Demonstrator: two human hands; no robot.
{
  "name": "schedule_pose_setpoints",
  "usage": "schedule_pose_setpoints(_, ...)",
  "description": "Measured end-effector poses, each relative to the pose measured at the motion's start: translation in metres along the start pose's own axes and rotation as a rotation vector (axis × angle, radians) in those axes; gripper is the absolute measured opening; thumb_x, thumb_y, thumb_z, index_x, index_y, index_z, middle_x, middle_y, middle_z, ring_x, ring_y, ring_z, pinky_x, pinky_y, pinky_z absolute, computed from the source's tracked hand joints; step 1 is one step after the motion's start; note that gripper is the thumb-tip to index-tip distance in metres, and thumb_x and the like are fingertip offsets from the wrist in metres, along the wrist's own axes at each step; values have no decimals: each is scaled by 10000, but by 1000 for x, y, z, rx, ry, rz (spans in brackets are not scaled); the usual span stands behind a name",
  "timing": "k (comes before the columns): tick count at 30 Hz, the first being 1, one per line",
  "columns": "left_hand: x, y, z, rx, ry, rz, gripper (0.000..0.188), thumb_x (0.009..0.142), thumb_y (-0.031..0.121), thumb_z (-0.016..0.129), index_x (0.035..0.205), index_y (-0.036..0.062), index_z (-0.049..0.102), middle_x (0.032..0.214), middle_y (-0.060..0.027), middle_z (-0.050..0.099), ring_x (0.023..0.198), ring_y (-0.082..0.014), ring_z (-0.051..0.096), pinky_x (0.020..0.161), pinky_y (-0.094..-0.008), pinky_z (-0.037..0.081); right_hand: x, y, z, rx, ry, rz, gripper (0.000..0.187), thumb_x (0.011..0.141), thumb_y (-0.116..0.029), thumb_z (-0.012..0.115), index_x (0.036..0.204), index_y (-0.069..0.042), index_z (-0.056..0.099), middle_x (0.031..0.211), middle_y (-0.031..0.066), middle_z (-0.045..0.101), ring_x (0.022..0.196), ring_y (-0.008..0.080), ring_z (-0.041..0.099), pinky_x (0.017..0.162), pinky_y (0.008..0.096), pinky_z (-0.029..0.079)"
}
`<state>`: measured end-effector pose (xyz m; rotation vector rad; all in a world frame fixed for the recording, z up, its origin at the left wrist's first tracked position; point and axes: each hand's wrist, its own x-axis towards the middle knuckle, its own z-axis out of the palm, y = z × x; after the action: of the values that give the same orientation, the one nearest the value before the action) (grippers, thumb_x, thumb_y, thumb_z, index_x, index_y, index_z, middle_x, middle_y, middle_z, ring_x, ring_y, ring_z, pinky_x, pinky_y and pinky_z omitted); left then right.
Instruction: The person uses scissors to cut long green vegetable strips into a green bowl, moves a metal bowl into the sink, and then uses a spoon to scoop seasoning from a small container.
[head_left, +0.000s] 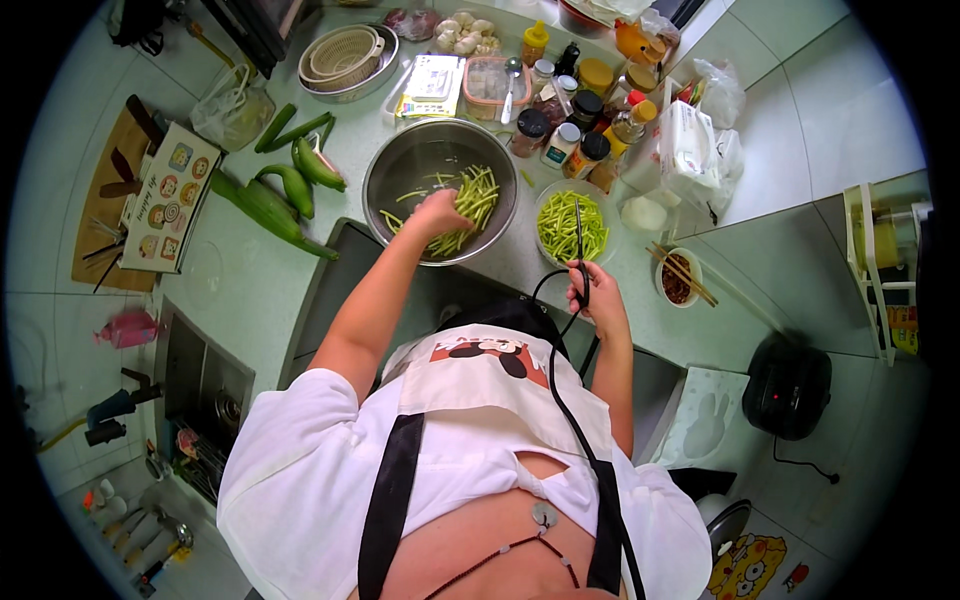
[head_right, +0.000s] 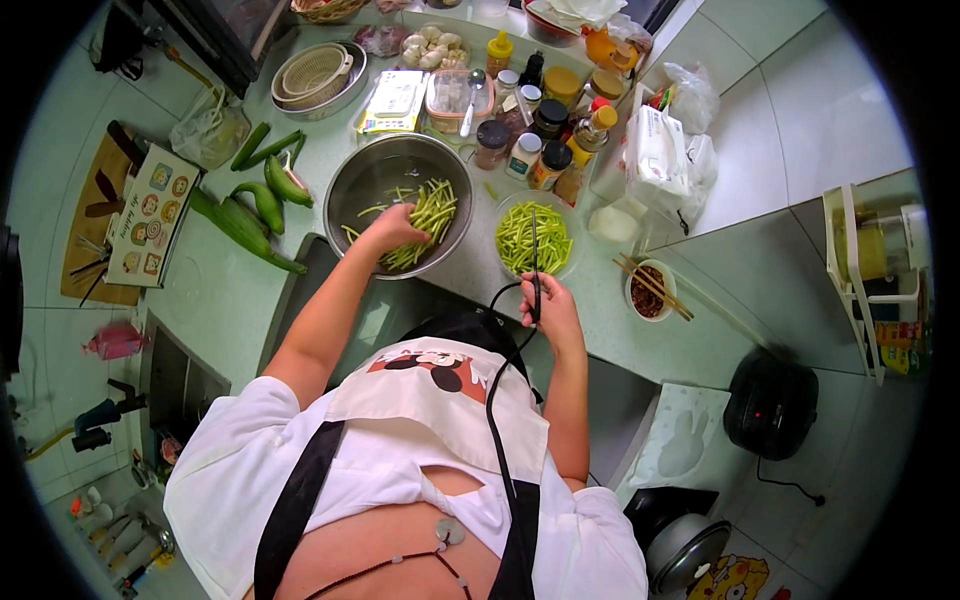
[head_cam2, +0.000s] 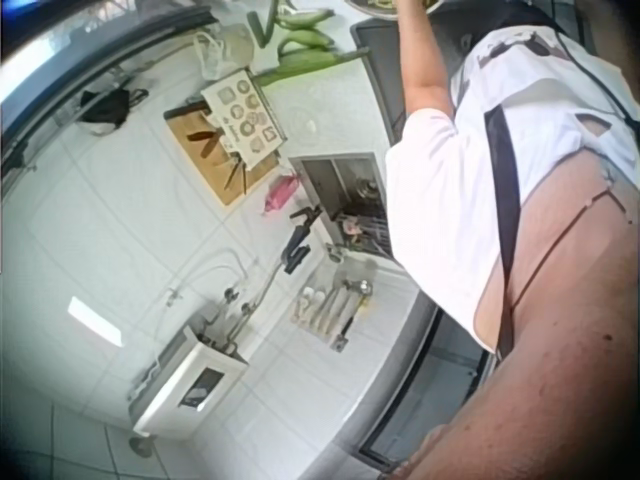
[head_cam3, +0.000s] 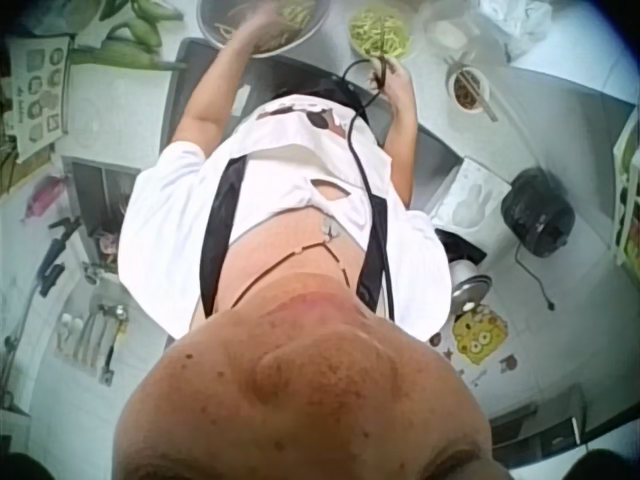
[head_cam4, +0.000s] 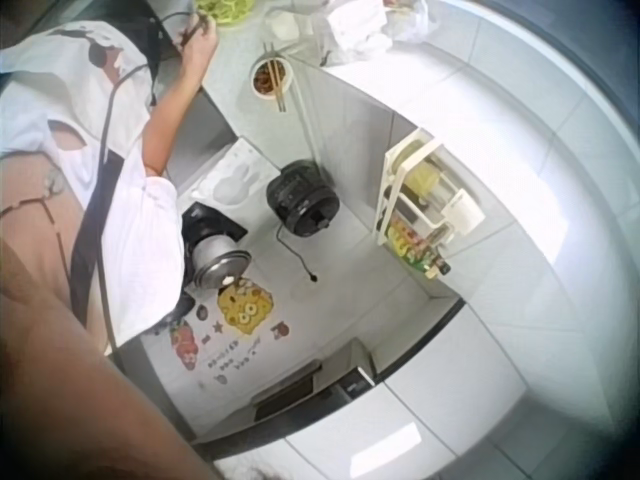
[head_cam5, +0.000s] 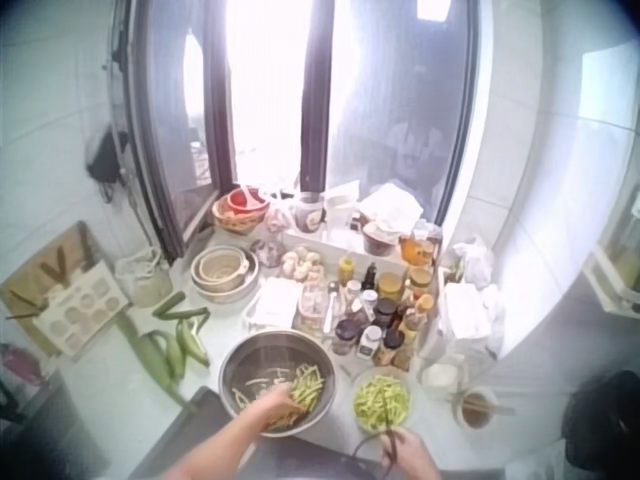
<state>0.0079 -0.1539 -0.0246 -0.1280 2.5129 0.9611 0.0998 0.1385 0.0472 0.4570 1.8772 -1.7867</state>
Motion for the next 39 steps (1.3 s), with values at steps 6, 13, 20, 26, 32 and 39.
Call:
schedule_pose_setpoints(6,-3,-12,-29,-529,27,22,260,709,157,643,905,-4,584,780,-80,603,739,-147,546,715,-279,417,3,-2,2,22,2,-29,276,805,-270,590,999,-81,537,603,-6,548,422,54,496,360,171,285)
schedule_pose_setpoints(13,-10,2,-66,-593,70,137,409,677,127,687,1019,-12,510,878,-70,575,766,-145,527,712,-279,414,8,-6,8,-2,-13,-52,280,800,-275,596,997,-85,539,600,-13,551,418,50,496,354,169,266)
schedule_pose_setpoints(20,32,-60,-45,-259,111,16,530,654,249,701,1052,-47,515,979,-167,583,889,-242,563,795,-322,424,8,-7,12,-28,-12,-57,264,805,-259,591,996,-85,538,596,-13,549,416,51,497,346,168,258)
schedule_pose_setpoints(26,26,-52,-19,-151,152,-68,655,643,442,668,1099,3,499,1072,-203,546,1041,-289,509,876,-416,364,9,-1,10,-29,-6,-39,265,808,-257,587,1005,-88,533,600,-12,547,418,54,500,344,165,263)
schedule_pose_setpoints(32,6,4,-7,158,278,-98,439,651,279,607,1037,79,546,983,-136,590,974,-294,536,816,-423,388,6,-1,9,-26,-17,-10,277,810,-251,582,1018,-78,525,609,-10,545,420,55,496,351,163,272)
schedule_pose_setpoints(39,3,-11,-30,-28,380,53,267,725,205,557,958,77,586,869,-155,604,843,-314,570,720,-388,446,4,-2,5,-14,-3,-13,278,813,-240,576,1031,-76,522,609,-4,548,417,59,494,350,168,272)
